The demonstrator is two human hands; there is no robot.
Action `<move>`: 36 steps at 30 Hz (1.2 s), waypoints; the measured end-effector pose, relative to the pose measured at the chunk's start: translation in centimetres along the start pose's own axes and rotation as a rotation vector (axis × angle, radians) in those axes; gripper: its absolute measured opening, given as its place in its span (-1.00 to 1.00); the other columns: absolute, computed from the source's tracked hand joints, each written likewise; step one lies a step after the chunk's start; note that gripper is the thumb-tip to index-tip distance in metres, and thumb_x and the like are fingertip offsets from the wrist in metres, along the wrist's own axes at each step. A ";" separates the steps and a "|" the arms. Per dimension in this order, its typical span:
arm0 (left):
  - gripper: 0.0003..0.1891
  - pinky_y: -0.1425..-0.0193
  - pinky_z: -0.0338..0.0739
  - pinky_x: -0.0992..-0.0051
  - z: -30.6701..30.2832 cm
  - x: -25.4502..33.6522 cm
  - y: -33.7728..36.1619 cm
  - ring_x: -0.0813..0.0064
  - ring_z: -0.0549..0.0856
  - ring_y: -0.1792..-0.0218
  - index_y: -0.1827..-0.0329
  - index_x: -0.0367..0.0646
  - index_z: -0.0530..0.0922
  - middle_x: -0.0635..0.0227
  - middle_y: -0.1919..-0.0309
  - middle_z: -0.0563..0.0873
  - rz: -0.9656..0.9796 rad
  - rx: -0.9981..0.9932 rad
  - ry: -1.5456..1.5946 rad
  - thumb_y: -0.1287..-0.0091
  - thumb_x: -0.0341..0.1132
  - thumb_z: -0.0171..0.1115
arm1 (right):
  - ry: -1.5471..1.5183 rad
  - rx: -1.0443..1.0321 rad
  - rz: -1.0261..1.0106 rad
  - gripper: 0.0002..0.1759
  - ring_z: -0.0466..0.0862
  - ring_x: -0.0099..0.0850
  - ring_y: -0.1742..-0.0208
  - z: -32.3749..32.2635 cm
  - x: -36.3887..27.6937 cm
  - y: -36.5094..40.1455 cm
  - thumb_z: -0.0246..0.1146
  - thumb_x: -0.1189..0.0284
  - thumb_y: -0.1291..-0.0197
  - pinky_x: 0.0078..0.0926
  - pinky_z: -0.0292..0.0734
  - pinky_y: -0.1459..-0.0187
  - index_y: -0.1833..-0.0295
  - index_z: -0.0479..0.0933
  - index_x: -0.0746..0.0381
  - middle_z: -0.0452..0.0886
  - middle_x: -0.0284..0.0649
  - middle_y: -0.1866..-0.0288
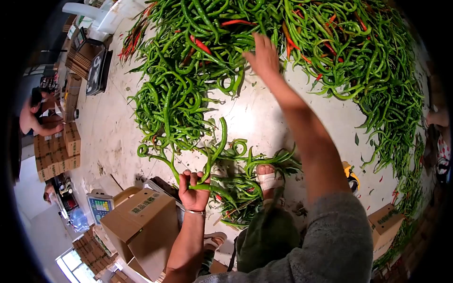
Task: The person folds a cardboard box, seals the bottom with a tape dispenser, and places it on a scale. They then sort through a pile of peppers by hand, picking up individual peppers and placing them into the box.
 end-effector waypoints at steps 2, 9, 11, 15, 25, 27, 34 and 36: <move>-0.74 -0.01 0.41 0.22 -1.1 0.7 0.7 0.31 0.58 0.15 0.13 -0.08 0.53 0.36 0.46 0.61 0.028 0.110 -0.016 -0.37 -0.11 0.01 | -0.006 0.002 -0.198 -0.29 0.34 -0.13 -0.21 2.0 -1.5 -3.3 0.37 0.32 0.09 -0.24 0.21 -0.23 -0.23 0.30 0.19 0.37 -0.12 -0.18; -0.74 0.02 0.43 0.25 -2.5 -0.1 1.8 0.30 0.59 0.15 0.07 -0.10 0.52 0.34 0.40 0.62 0.011 0.183 0.015 -0.35 -0.15 0.04 | 0.487 -0.576 -0.050 -0.52 0.48 -0.20 -0.07 11.1 -0.9 -4.4 0.23 0.44 0.02 -0.27 0.39 -0.08 -0.10 0.46 0.02 0.37 -0.11 -0.12; -0.75 0.02 0.43 0.25 -2.2 0.0 1.7 0.30 0.59 0.15 0.06 -0.08 0.52 0.34 0.37 0.62 0.008 0.175 0.022 -0.35 -0.15 0.05 | 0.467 -0.666 -0.066 -0.49 0.56 -0.24 -0.01 11.5 -0.8 -4.3 0.18 0.44 0.01 -0.29 0.45 0.01 -0.15 0.40 0.01 0.53 -0.18 0.02; -0.75 0.02 0.42 0.24 -1.7 0.5 1.1 0.31 0.59 0.16 0.05 -0.07 0.52 0.36 0.35 0.63 0.027 0.184 0.021 -0.35 -0.15 0.05 | 0.436 -0.658 0.017 -0.49 0.55 -0.29 -0.03 6.5 -2.2 -3.3 0.16 0.40 0.01 -0.33 0.45 -0.01 -0.16 0.37 0.02 0.58 -0.22 0.08; -0.72 0.00 0.42 0.22 -0.9 0.3 0.5 0.31 0.61 0.12 -0.01 -0.06 0.51 0.34 0.25 0.64 0.019 0.105 0.032 -0.37 -0.13 0.01 | -0.383 -0.701 0.434 -0.32 0.61 -0.35 0.26 2.9 4.1 5.3 0.29 0.38 0.16 -0.45 0.48 0.18 -0.20 0.38 0.28 0.61 -0.08 0.22; -0.72 -0.01 0.42 0.22 -0.9 0.1 0.7 0.30 0.63 0.12 -0.01 -0.07 0.50 0.32 0.24 0.66 0.006 0.094 0.043 -0.38 -0.14 0.00 | -0.563 -0.700 0.606 -0.39 0.58 -0.43 0.41 2.4 4.5 7.9 0.28 0.44 0.14 -0.51 0.46 0.30 -0.14 0.41 0.34 0.60 -0.15 0.33; -0.72 -0.05 0.41 0.18 -1.6 -0.9 2.1 0.33 0.63 0.15 -0.02 -0.05 0.49 0.36 0.27 0.64 -0.029 0.174 0.019 -0.37 -0.14 0.02 | -0.786 -0.787 0.712 -0.63 0.51 -0.56 0.55 -2.1 3.5 13.7 0.27 0.50 0.05 -0.62 0.42 0.43 0.05 0.47 0.31 0.54 -0.31 0.47; -0.73 -0.08 0.40 0.17 -2.1 -1.3 2.2 0.33 0.63 0.15 -0.02 -0.04 0.49 0.36 0.27 0.64 -0.036 0.166 0.005 -0.37 -0.14 0.02 | -0.768 -0.802 0.754 -0.68 0.52 -0.55 0.54 -3.5 4.3 16.4 0.29 0.47 0.04 -0.58 0.42 0.42 0.11 0.50 0.29 0.54 -0.33 0.47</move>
Point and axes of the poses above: each hand's wrist, its own y-axis away from the middle knuckle, its own z-axis out of the palm, x = y × z, the point moved 10 cm from there along -y, towards the middle knuckle
